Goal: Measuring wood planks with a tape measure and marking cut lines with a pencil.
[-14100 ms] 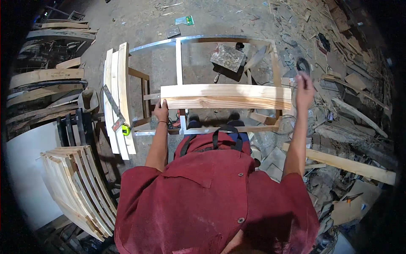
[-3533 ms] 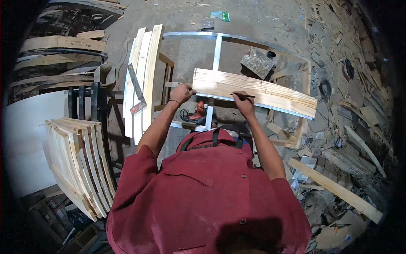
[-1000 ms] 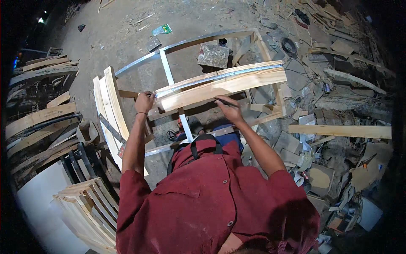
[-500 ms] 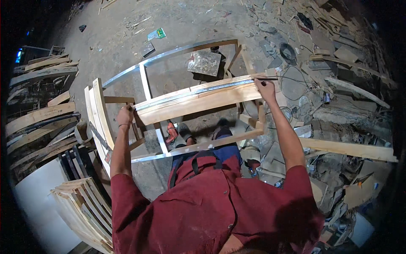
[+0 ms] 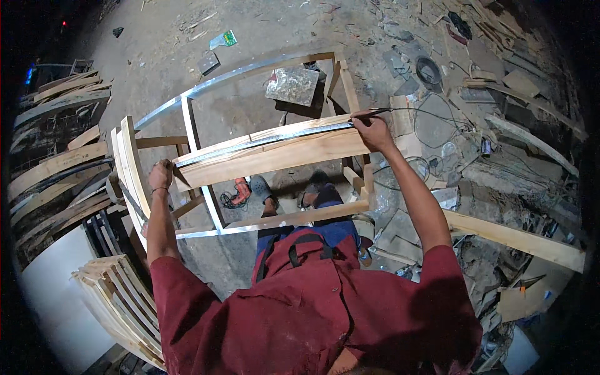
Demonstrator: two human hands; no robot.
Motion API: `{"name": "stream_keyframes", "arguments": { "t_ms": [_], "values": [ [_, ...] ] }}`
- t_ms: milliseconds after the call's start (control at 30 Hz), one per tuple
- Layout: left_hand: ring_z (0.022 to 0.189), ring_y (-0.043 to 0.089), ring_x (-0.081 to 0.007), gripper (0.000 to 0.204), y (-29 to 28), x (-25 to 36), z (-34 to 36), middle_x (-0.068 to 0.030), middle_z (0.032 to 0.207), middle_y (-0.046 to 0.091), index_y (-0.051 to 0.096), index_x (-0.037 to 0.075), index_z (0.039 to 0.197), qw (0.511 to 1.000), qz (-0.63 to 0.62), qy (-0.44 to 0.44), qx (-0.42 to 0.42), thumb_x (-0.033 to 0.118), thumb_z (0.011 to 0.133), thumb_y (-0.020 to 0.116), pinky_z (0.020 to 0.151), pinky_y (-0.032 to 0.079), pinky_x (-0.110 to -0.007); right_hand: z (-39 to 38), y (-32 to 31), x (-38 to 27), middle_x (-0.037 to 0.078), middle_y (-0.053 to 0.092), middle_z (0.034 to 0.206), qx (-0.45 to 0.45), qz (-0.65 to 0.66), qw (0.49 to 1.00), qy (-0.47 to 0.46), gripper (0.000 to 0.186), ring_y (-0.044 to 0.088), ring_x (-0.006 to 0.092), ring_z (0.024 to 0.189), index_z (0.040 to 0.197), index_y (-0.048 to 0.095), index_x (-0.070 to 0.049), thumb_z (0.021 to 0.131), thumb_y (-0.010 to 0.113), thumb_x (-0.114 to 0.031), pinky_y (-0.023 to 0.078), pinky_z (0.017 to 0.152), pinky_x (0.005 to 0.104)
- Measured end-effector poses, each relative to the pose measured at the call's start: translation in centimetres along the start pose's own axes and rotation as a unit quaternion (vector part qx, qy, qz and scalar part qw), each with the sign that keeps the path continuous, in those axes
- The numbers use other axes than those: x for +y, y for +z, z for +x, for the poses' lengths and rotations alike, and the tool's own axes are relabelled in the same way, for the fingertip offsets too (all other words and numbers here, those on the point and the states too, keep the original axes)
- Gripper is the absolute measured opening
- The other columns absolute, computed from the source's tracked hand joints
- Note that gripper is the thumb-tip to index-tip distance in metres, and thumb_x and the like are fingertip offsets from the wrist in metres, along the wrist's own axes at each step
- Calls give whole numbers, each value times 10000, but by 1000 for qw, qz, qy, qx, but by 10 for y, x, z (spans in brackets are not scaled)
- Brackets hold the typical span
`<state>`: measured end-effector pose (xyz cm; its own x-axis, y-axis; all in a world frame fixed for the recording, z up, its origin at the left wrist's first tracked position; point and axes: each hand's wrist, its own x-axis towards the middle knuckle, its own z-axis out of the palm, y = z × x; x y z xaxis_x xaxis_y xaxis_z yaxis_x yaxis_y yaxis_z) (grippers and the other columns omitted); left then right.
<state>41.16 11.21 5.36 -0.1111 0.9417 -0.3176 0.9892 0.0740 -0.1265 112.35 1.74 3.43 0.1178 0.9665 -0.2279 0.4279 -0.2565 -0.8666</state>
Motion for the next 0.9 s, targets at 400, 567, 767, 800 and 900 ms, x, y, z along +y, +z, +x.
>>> {"name": "stream_keyframes", "arguments": {
  "t_ms": [400,567,767,800,900],
  "values": [
    [1100,668,-316,282,5,-2,-2,-77,1050,762,758,193,1036,999,30,-10,13,420,965,607,955,468,-558,4,-2,0,134,757,1071,-7,-27,1000,-3,309,729,246,983,1082,755,-39,944,672,-303,549,871,343],
    [1092,674,-323,279,-1,4,-6,-88,1046,762,766,196,1038,999,41,-10,27,411,967,603,935,486,-559,6,-2,2,143,753,1068,-11,-32,999,-4,320,723,247,999,1101,739,-24,945,673,-294,545,884,344],
    [1015,708,-351,334,-6,4,-8,-120,1054,756,768,181,1040,999,30,-25,26,464,946,619,906,524,-508,6,-4,-1,130,756,1027,-32,-61,998,15,345,710,223,930,1119,727,-14,959,678,-315,535,862,345],
    [1041,689,-360,286,-5,5,-7,-122,1061,749,765,185,1042,1000,14,-20,17,412,952,614,918,507,-523,5,-4,0,130,756,1027,-33,-62,997,15,345,710,223,930,1119,727,-14,959,678,-315,535,862,345],
    [1069,672,-367,245,-1,-2,-4,-121,1067,746,760,190,1043,1000,-1,-17,12,361,960,605,929,491,-540,6,-1,6,133,755,1014,-27,-27,998,50,359,704,216,915,1113,728,-1,961,678,-322,536,856,343]
  ]
}}
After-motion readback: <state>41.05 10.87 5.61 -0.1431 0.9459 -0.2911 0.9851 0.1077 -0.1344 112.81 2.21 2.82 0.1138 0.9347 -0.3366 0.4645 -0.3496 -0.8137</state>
